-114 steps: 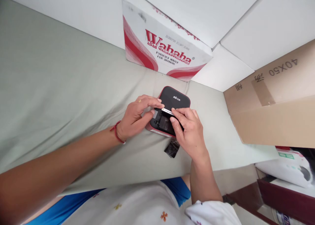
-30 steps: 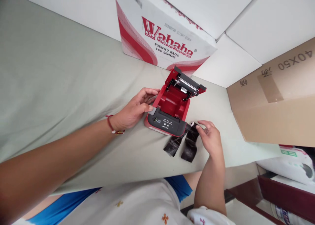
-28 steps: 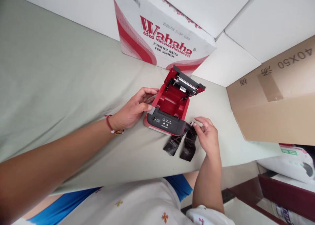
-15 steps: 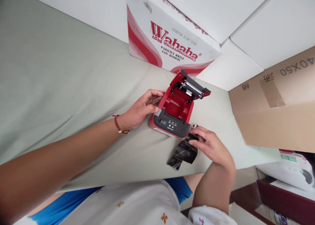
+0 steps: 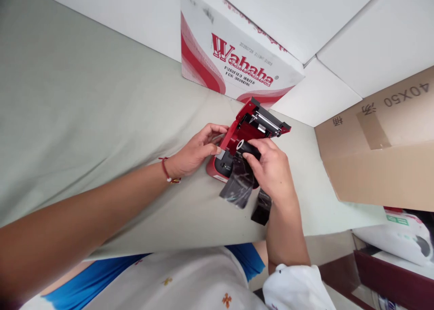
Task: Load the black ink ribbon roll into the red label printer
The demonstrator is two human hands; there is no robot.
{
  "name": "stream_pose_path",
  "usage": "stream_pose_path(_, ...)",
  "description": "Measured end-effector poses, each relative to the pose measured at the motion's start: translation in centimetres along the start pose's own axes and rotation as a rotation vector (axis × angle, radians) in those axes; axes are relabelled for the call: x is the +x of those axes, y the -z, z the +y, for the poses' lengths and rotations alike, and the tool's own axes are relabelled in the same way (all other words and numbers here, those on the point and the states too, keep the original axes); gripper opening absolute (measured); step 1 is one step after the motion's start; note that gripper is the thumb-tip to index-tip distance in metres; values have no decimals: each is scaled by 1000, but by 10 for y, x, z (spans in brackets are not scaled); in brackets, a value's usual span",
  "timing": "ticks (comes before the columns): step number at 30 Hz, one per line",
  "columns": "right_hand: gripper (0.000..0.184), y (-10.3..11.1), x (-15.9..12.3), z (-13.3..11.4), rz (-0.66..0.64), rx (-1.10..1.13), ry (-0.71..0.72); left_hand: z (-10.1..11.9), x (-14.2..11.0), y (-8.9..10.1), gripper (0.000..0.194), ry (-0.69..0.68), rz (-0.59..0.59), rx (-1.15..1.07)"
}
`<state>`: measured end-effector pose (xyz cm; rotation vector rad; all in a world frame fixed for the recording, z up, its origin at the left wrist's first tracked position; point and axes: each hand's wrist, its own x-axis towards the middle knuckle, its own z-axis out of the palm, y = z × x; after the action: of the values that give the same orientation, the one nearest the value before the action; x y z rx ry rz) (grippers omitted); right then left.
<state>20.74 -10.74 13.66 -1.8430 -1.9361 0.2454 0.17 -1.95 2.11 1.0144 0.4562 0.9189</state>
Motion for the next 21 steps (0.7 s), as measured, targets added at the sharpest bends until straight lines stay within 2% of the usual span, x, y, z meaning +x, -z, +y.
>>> stream_pose_path(5,32,-16,14,9,34,-148,13,2,-1,-1,49,-11,8,-5)
stream_pose_path(10,37,-24,22,15,117,-144,-3,3,-1,-2,49,-2,21,0)
stream_pose_path(13,34,-20,12,6,141,-74,74,2,-1,-2,49,-4,14,9)
stream_pose_path(15,24,-14,-4,-4,142,-14,160,-1,-1,-1,47,-24,6,35)
stream_pose_path(18,16,-8,-32,-15,139,0,327,-6,-3,0,41,-132,25,151)
stream_pose_path(21,21,-9,-55,-15,141,-46,430,-11,-9,2,36,-388,140,448)
